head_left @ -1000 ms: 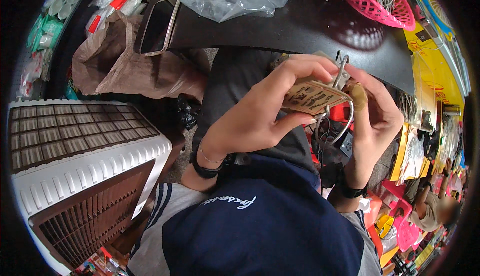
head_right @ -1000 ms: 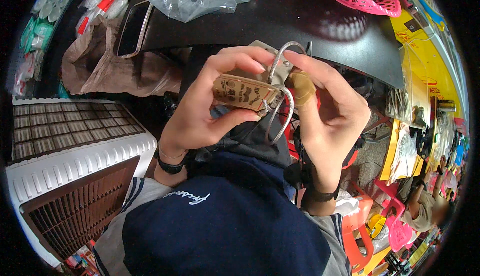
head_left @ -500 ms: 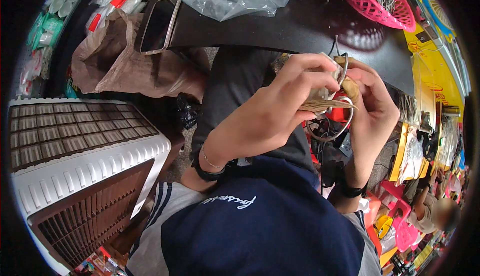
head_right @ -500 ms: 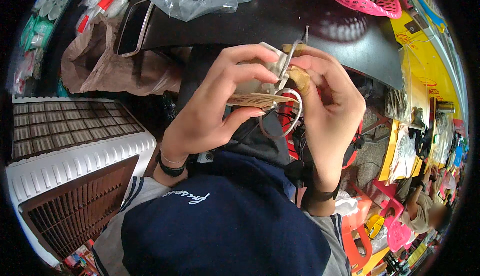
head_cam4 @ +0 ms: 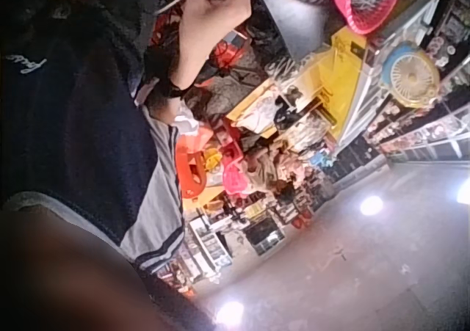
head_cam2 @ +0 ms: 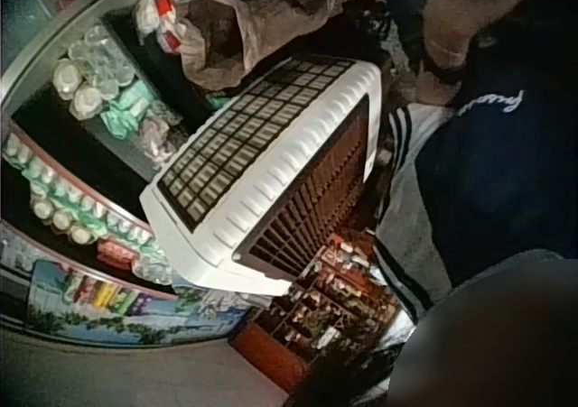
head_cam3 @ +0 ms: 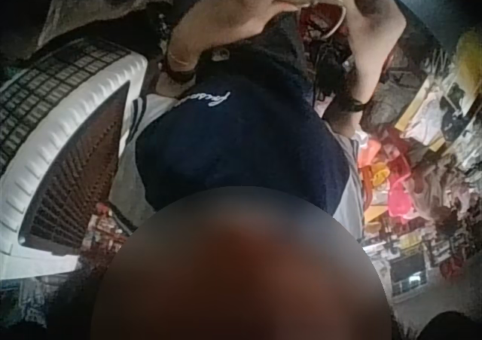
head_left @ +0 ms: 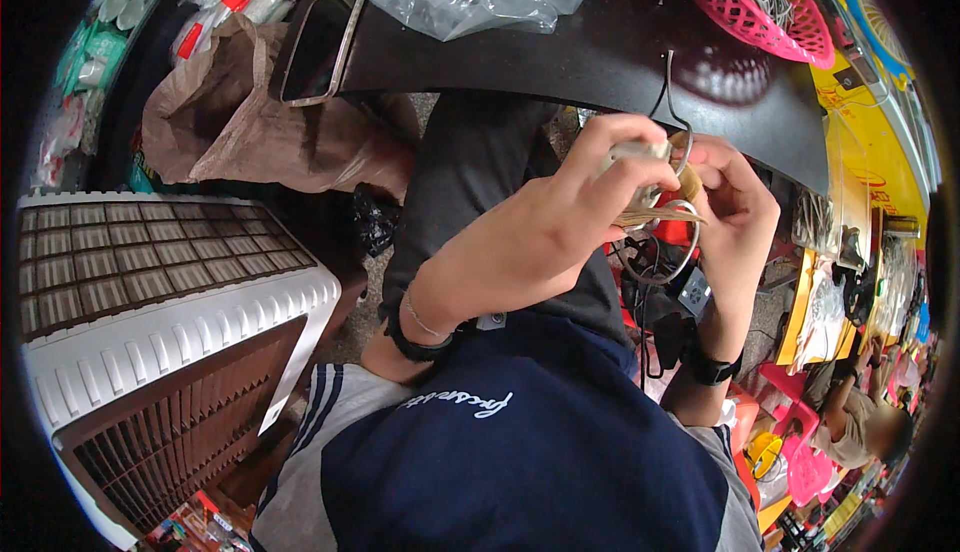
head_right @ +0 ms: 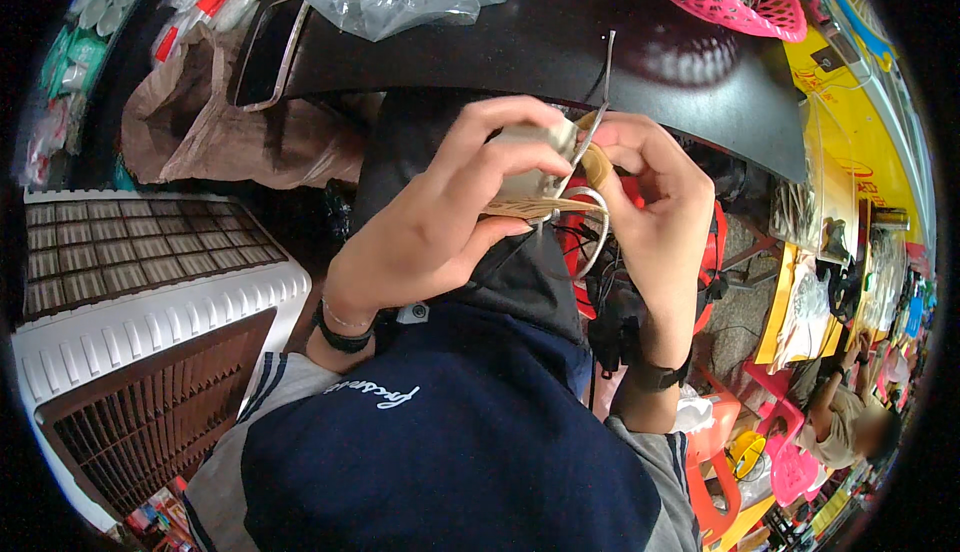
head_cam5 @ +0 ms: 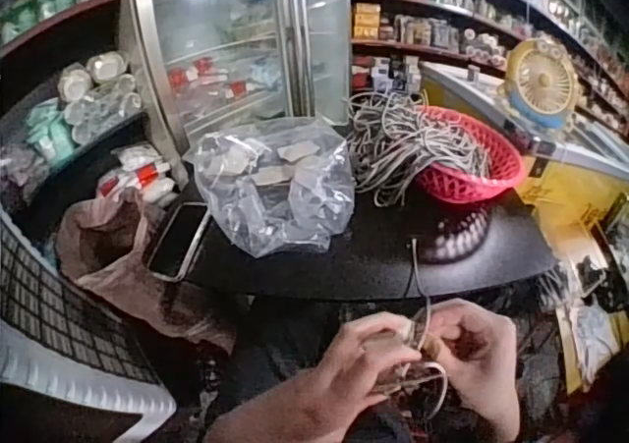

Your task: Attaching wire loops to small cardboard product tags in a workshop environment.

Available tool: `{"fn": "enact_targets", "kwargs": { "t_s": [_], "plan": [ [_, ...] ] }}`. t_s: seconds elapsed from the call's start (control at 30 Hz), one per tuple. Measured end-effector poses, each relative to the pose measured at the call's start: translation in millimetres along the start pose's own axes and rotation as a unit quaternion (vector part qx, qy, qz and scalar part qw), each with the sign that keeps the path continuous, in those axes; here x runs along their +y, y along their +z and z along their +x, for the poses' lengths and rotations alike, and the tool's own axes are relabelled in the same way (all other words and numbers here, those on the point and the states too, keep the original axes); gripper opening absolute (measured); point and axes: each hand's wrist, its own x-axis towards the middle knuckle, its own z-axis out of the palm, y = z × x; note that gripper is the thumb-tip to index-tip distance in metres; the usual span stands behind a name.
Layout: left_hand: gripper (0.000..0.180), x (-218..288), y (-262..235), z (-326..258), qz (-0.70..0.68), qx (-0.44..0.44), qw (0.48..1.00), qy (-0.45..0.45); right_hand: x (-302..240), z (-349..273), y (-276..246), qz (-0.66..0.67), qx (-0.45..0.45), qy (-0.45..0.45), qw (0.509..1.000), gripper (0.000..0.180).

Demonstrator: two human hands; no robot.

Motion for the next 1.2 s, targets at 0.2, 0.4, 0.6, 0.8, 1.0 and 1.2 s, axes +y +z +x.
{"fn": "enact_targets", "kwargs": {
  "t_s": [0.2, 0.4, 0.6, 0.8, 1.0, 1.2],
  "plan": [
    [0.057, -2.5, 9.3, 4.5, 0.001, 0.087, 0.996, 0.001, 2.6, 0.1, 4.3, -0.14, 0.041, -0.058, 0.988, 0.017],
    [0.055, -5.9, 13.6, 2.6, -0.081, 0.069, 0.993, -0.047, -0.7, -0.3, 9.2, -0.217, 0.045, -0.095, 0.97, 0.019],
    [0.055, -2.2, 12.8, 4.3, -0.05, 0.075, 0.995, -0.031, -4.1, 5.0, 6.6, -0.256, 0.013, -0.13, 0.958, 0.022],
    [0.054, -0.7, 11.8, 4.5, -0.028, 0.068, 0.996, -0.043, -11.6, 2.7, 8.5, -0.284, 0.012, -0.113, 0.952, 0.024],
    [0.053, -2.2, 12.5, 3.4, -0.019, 0.058, 0.997, -0.05, -4.0, 2.8, 5.2, -0.426, 0.012, -0.183, 0.886, 0.027],
    [0.056, -9.4, 9.1, 0.3, -0.061, 0.049, 0.994, -0.072, 3.9, 4.7, 1.3, -0.472, 0.02, -0.244, 0.847, 0.021]
  ]
}}
